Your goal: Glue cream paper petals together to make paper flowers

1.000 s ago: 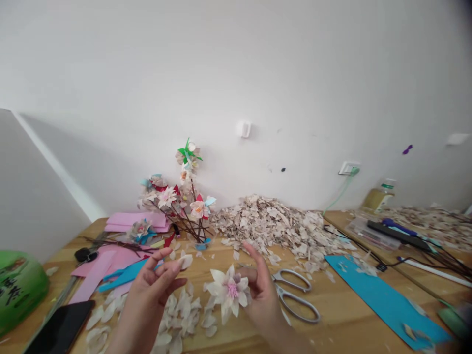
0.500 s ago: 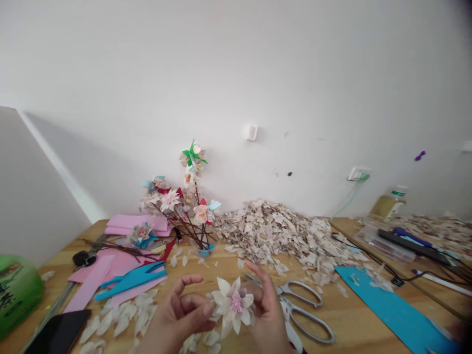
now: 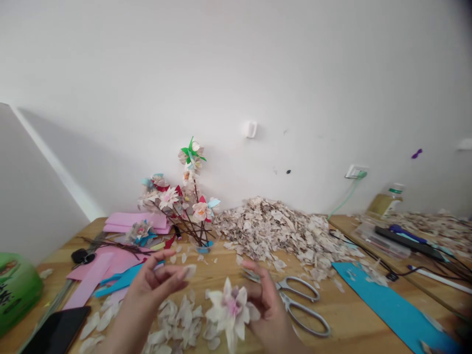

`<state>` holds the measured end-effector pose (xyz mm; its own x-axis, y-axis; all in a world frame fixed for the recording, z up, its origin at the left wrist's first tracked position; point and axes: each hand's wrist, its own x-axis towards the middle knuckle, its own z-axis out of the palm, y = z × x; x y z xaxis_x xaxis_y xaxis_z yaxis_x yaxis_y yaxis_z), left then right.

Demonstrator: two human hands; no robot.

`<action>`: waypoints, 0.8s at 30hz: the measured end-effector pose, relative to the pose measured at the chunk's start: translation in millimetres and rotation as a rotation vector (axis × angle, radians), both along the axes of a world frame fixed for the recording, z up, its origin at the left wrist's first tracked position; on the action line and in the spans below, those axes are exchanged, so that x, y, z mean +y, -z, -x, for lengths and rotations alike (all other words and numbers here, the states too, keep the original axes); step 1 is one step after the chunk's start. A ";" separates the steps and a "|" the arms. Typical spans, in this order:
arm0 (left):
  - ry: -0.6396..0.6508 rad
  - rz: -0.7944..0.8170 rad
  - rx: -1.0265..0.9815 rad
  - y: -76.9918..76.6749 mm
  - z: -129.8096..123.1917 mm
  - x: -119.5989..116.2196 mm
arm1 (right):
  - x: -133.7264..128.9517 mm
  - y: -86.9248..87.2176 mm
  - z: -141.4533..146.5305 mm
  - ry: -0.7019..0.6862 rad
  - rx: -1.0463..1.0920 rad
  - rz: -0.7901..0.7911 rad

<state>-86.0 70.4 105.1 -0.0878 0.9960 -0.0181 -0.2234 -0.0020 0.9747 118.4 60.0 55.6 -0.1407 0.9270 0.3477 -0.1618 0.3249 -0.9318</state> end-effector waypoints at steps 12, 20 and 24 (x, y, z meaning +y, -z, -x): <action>0.389 -0.804 1.127 -13.7 32.6 -44.2 | -26.1 -21.7 -17.6 -0.133 -0.997 -0.464; 0.685 -0.714 1.087 -20.3 11.1 -40.1 | -28.8 -28.7 -15.8 -0.180 -1.113 -0.536; 0.749 -0.664 1.059 -26.3 2.7 -39.9 | -26.8 -29.8 -17.0 -0.226 -1.085 -0.485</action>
<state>-88.7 30.5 131.4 0.7657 0.6126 0.1960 0.4334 -0.7166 0.5465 135.4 33.2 85.4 -0.7170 0.6495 0.2531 0.5302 0.7439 -0.4069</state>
